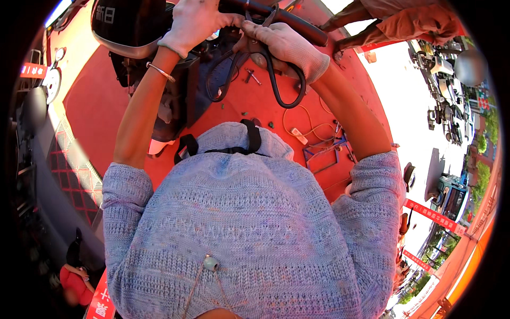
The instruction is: The person repairs a scooter's handlebar assembly in a workshop. They connect electrical wires, secure components with a hammer and pliers, and adjust the handlebar controls.
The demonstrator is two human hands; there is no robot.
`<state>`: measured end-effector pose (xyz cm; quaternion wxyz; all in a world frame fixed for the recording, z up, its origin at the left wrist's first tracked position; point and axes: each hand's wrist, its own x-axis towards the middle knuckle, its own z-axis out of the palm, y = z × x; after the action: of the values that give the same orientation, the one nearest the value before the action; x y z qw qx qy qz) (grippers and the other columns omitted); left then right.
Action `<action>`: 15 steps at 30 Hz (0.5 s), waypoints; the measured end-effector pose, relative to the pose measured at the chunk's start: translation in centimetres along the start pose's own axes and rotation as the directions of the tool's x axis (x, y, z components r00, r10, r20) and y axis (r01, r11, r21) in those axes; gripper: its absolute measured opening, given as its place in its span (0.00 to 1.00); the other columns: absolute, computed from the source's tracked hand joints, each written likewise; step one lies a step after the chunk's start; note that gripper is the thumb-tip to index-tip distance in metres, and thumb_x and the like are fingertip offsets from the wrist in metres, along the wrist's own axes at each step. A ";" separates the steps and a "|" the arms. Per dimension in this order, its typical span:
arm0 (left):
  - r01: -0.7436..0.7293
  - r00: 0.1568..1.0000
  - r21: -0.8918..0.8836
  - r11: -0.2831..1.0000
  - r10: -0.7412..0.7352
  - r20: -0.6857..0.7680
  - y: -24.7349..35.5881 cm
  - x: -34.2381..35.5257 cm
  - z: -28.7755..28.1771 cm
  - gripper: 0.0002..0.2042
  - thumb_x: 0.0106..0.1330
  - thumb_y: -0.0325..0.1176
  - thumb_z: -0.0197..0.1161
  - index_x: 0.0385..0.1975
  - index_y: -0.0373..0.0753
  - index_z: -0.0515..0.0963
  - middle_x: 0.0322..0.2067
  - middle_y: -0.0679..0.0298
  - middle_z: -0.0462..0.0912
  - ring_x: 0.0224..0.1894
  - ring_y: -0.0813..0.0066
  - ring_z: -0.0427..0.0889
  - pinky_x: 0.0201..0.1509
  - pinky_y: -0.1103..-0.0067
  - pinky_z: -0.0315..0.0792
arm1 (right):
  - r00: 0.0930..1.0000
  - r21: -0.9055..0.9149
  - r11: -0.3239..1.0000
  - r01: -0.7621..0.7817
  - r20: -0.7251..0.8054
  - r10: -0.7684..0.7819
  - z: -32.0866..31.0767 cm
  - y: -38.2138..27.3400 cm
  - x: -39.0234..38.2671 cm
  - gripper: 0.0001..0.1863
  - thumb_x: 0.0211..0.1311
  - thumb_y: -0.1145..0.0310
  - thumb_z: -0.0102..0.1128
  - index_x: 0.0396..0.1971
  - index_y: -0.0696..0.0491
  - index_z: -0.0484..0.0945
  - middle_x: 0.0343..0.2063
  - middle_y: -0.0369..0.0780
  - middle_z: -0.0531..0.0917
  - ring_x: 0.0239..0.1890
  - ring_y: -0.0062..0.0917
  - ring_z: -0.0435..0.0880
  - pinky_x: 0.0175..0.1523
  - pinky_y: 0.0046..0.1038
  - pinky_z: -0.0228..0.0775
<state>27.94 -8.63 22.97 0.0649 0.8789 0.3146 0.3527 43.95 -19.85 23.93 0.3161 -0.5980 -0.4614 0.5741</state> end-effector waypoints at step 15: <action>-0.126 0.978 0.164 0.978 0.151 -0.145 -1.4 -0.2 2.3 0.16 0.51 0.42 0.65 0.35 0.43 0.71 0.31 0.60 0.75 0.37 0.59 0.77 0.40 0.66 0.71 | 0.987 0.007 0.999 0.042 -0.157 -0.040 2.0 -0.2 0.2 0.25 0.69 0.51 0.45 0.31 0.60 0.80 0.10 0.35 0.73 0.04 0.14 0.60 0.11 0.18 0.50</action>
<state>28.64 -7.42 20.65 -0.0528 0.8706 0.2828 0.3991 41.98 -19.92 23.76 0.3664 -0.6300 -0.4443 0.5209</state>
